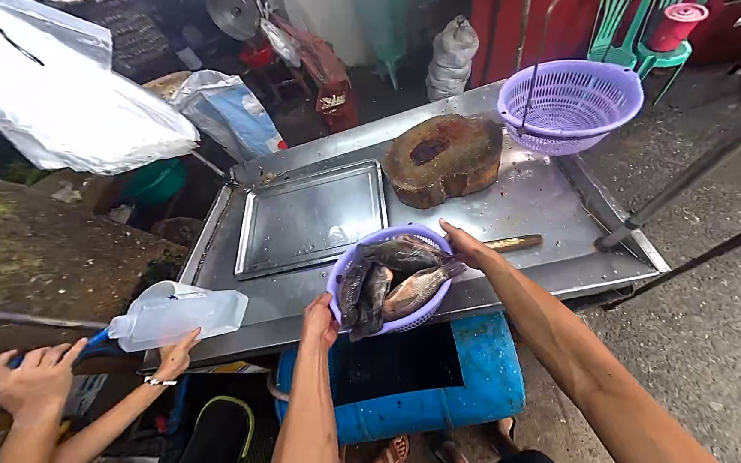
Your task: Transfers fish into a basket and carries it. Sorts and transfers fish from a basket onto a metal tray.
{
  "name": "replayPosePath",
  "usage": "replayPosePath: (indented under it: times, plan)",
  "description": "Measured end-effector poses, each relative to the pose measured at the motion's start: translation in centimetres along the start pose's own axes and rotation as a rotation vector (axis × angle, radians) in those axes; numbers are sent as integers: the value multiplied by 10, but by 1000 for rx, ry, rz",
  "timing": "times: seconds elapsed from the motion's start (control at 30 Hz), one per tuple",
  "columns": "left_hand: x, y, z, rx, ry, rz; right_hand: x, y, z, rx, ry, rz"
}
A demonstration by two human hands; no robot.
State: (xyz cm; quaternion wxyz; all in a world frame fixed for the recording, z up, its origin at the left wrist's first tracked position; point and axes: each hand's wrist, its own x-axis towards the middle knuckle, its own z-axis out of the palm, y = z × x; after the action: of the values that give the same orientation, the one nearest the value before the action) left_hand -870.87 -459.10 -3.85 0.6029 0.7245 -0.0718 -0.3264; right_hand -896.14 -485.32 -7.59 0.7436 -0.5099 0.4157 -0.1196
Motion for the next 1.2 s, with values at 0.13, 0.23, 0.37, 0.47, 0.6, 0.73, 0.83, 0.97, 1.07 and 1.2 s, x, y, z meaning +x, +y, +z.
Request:
replayPosePath:
  times: [0.13, 0.23, 0.37, 0.47, 0.6, 0.73, 0.83, 0.97, 1.07, 1.2]
  plan:
    - [19, -4, 47, 24, -86, -8, -4, -10, -42, -29, 75, -20]
    - [36, -13, 76, 70, -175, -70, -11, -17, -66, -64, 203, -31]
    - [38, -8, 84, 137, -190, -55, -55, -8, -91, -164, 462, -195]
    - [29, -4, 63, 308, -127, 173, -101, 27, -95, -403, 713, -346]
    - [3, 24, 67, 727, -188, 549, -128, 77, -76, -605, 753, -300]
    - [-4, 60, 130, 1091, -402, 969, -102, 99, -46, -702, 787, -337]
    - [3, 64, 183, 1294, -568, 1199, -92, 105, -33, -853, 792, -342]
    - [15, 58, 220, 1437, -726, 1182, -87, 115, -21, -1062, 862, -459]
    - [22, 53, 235, 1457, -821, 1142, -87, 117, -17, -1074, 914, -461]
    - [29, 41, 248, 1365, -903, 1166, -85, 116, -14, -1075, 936, -394]
